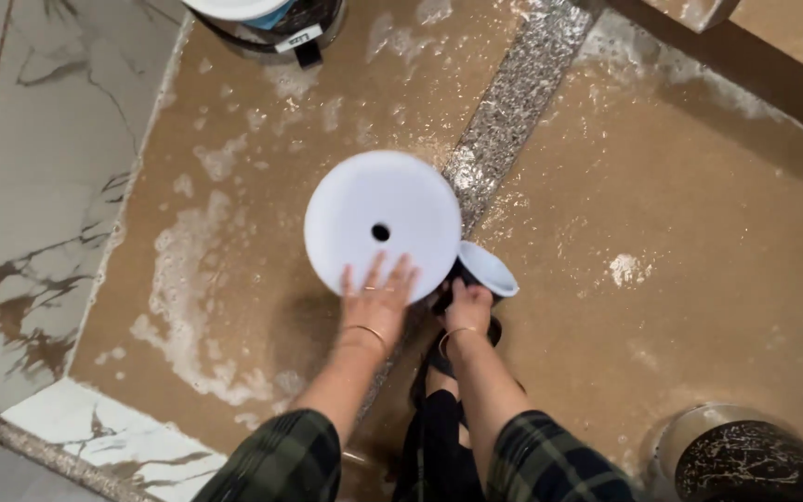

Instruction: Cleaning a bathroom floor, walls, and squat toilet using water, a brush, and a handheld sprayer.

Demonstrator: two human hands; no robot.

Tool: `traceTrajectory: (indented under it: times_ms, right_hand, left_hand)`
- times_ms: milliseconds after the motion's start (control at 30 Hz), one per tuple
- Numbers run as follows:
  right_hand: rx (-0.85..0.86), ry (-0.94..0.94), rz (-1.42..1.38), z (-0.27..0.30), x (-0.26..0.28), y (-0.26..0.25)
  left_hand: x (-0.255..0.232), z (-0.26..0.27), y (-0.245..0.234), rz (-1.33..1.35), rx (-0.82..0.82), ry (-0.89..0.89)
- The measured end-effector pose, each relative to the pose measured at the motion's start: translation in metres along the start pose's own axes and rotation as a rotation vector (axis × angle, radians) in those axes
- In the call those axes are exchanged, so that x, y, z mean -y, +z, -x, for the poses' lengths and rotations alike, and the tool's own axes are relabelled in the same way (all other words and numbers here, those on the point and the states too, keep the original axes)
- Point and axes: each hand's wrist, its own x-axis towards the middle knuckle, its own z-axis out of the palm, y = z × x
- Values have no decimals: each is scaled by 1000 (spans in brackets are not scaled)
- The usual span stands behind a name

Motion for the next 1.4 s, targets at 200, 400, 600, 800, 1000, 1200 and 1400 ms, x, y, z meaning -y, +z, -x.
traceTrajectory:
  times_ms: [200,400,600,800,1000,1200,1400]
  right_hand:
    - [34,128,-190,34,18,-58]
    - [65,-200,-233,28,15,-134]
    - [-321,-342,-637,63,60,-206]
    - [-658,-314,-896,105,62,-297]
    - [-785,-375,-625,139,-28,-368]
    - [-1091,-262,-773,155,-121,-404]
    - [-500,652,-504,65,-318,-386]
  left_hand:
    - [40,-50,-25,-277,68,-232]
    - [-38,-56,-70,232,-294,-771]
    - [-226,-78,30,460,-194,156]
    - [-384,28,67,1284,401,-20]
    - [-431,101,136,1273,1094,-293]
    - [-472,175,164,1218,677,-4]
    - [-467,173,230,999,607,226]
